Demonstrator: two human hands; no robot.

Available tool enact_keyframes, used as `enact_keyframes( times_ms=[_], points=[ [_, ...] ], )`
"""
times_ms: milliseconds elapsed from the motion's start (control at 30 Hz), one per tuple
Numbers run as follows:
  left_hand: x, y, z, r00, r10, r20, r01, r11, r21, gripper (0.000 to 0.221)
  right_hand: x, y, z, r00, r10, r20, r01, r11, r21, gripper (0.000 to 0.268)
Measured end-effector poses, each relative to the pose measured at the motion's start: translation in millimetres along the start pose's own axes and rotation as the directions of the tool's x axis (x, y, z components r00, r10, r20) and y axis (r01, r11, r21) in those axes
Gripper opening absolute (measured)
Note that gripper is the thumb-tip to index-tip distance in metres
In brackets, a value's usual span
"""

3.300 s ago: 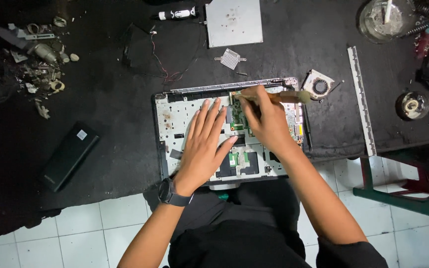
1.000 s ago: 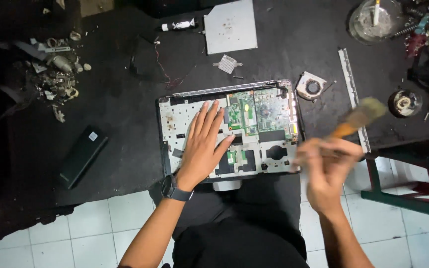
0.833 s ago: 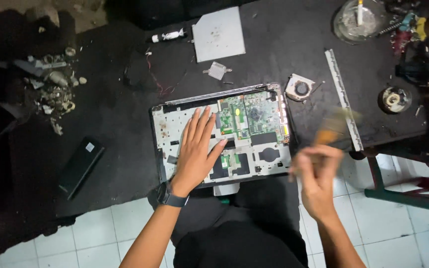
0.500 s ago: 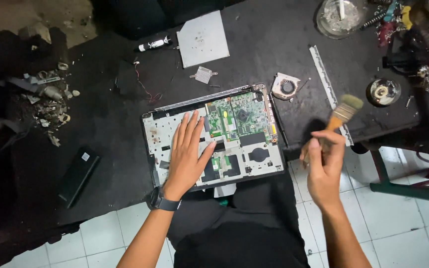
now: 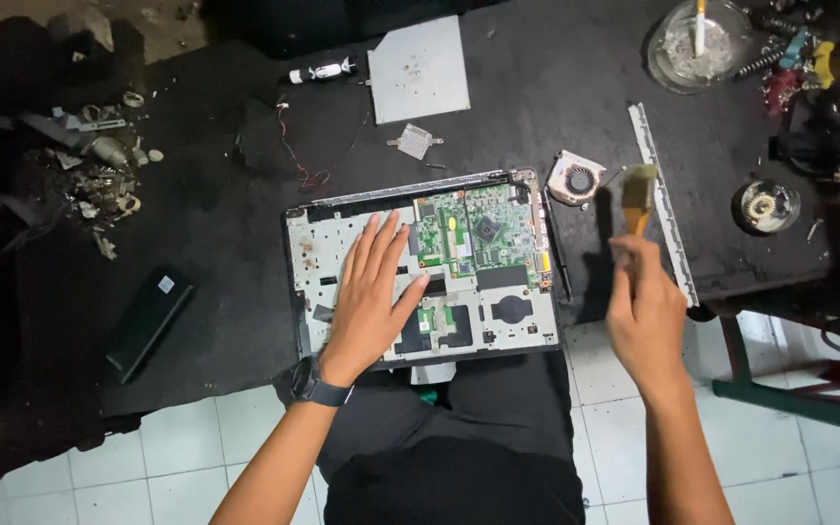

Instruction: Cleaning a laptop motherboard with a brush and manipulating internal cable connectors with a tool.

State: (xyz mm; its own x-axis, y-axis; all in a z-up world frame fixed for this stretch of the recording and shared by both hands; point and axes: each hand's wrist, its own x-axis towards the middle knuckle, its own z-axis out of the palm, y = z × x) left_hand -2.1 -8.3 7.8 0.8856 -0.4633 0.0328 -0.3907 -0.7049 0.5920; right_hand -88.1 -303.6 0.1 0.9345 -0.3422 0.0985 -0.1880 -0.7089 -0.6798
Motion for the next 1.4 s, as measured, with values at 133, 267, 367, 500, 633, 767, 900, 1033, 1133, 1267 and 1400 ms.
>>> enact_keyframes(
  times_ms=[133, 267, 367, 500, 633, 767, 900, 1033, 1133, 1267, 1400],
  points=[
    [-0.7, -0.9, -0.7, 1.0, 0.002, 0.0, -0.002, 1.0, -0.002, 0.058, 12.1, 2.4, 0.8, 0.996, -0.092, -0.013, 0.089, 0.983, -0.159, 0.028],
    [-0.3, -2.2, -1.5, 1.0, 0.023, -0.012, -0.024, 1.0, -0.019, 0.057, 14.6, 11.8, 8.4, 0.982, -0.176, -0.064, 0.151, 0.945, -0.29, 0.027],
    [-1.1, -4.2, -2.5, 1.0, 0.024, -0.011, -0.025, 0.999, -0.034, 0.057, 12.8, 15.8, 14.3, 0.969, -0.227, -0.097, 0.178, 0.916, -0.361, 0.028],
    [-4.5, -20.1, 6.8, 0.992, 0.121, -0.036, -0.118, 0.991, 0.07, 0.06, 11.0, -4.6, 15.1, 0.941, -0.293, -0.171, 0.206, 0.894, -0.399, 0.024],
    [-1.8, -4.9, -6.6, 0.996, 0.046, -0.077, -0.053, 0.994, -0.094, 0.049, 8.9, 29.4, 29.2, 0.928, -0.35, -0.128, 0.231, 0.811, -0.537, 0.015],
    [-3.1, -9.6, -3.1, 0.99, 0.069, -0.12, -0.081, 0.992, -0.095, 0.038, 4.6, 16.7, 33.2, 0.941, -0.334, -0.056, 0.251, 0.798, -0.547, 0.021],
    [-4.4, -12.6, 0.2, 0.984, 0.092, -0.151, -0.103, 0.992, -0.066, 0.033, 2.2, 6.9, 32.9, 0.954, -0.301, -0.002, 0.251, 0.799, -0.546, 0.018],
    [-4.3, -9.5, -4.7, 0.99, 0.079, -0.115, -0.088, 0.994, -0.069, 0.035, 3.8, -0.7, 28.8, 0.954, -0.298, 0.016, 0.256, 0.79, -0.557, 0.017],
    [-3.9, -7.2, -7.3, 0.995, 0.062, -0.082, -0.069, 0.994, -0.082, 0.036, 3.1, 6.0, 30.8, 0.955, -0.297, 0.016, 0.248, 0.765, -0.594, 0.018],
    [-2.3, -6.6, -8.6, 0.998, 0.05, -0.046, -0.054, 0.995, -0.083, 0.038, 0.6, 3.5, 31.0, 0.967, -0.255, 0.021, 0.214, 0.762, -0.61, 0.019],
    [-3.3, -6.4, -8.1, 0.996, 0.062, -0.059, -0.067, 0.994, -0.082, 0.036, -0.8, 0.4, 26.6, 0.983, -0.178, 0.038, 0.166, 0.792, -0.587, 0.016]
  ],
)
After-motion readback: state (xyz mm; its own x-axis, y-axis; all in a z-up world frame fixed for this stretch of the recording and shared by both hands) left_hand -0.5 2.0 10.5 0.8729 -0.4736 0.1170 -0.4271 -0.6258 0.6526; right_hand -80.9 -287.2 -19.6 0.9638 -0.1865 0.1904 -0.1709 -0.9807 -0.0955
